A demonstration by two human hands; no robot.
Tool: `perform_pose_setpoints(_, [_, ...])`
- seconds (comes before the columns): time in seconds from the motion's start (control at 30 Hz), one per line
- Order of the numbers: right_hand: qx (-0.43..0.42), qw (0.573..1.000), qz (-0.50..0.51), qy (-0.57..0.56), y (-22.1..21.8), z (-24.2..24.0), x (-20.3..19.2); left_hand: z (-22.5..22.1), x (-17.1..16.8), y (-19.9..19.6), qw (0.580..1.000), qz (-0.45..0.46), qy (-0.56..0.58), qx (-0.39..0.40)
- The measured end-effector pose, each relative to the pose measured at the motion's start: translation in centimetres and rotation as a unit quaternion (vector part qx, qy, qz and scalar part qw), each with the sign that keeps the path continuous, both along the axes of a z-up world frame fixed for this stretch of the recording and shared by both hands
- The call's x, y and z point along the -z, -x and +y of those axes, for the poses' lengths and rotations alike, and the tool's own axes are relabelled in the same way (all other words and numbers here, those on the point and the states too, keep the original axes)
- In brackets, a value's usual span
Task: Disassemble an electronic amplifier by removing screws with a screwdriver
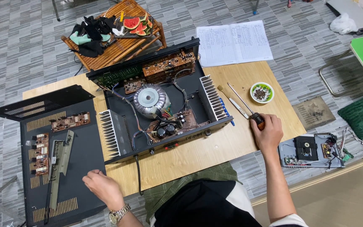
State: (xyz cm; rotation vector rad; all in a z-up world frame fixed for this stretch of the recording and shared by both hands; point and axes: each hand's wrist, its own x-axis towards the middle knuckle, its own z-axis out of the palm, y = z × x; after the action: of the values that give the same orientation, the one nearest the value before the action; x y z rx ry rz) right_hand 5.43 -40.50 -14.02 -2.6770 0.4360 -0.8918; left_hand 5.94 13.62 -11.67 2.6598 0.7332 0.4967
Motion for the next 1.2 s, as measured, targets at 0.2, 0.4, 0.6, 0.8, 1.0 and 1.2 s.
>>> perform_pose_setpoints(0.2, [0.000, 1.000, -0.002, -0.001, 0.0, 0.0, 0.0, 0.2, 0.2, -0.2, 1.000, -0.002, 0.001, 0.003])
perform_pose_setpoints(0.4, [0.002, 1.000, -0.003, -0.009, 0.0, 0.1, -0.1, 0.3, 0.3, -0.1, 1.000, -0.005, -0.002, 0.003])
perform_pose_setpoints(0.6, [0.001, 1.000, -0.004, -0.015, -0.1, 0.3, -0.3, -0.2, -0.5, -0.1, 1.000, -0.011, -0.004, 0.012])
perform_pose_setpoints(0.8, [0.018, 1.000, 0.002, -0.012, -0.2, 0.0, 0.4, -0.2, -0.9, 0.3, 0.999, -0.032, 0.006, 0.027])
perform_pose_setpoints(1.0, [0.015, 1.000, 0.006, -0.017, -0.1, 0.0, 0.3, -0.2, -0.9, 0.2, 1.000, -0.022, 0.002, 0.014])
perform_pose_setpoints(1.2, [0.013, 1.000, -0.001, -0.002, -0.2, -0.2, 0.9, -1.0, -3.5, 0.5, 0.998, -0.049, 0.019, 0.030])
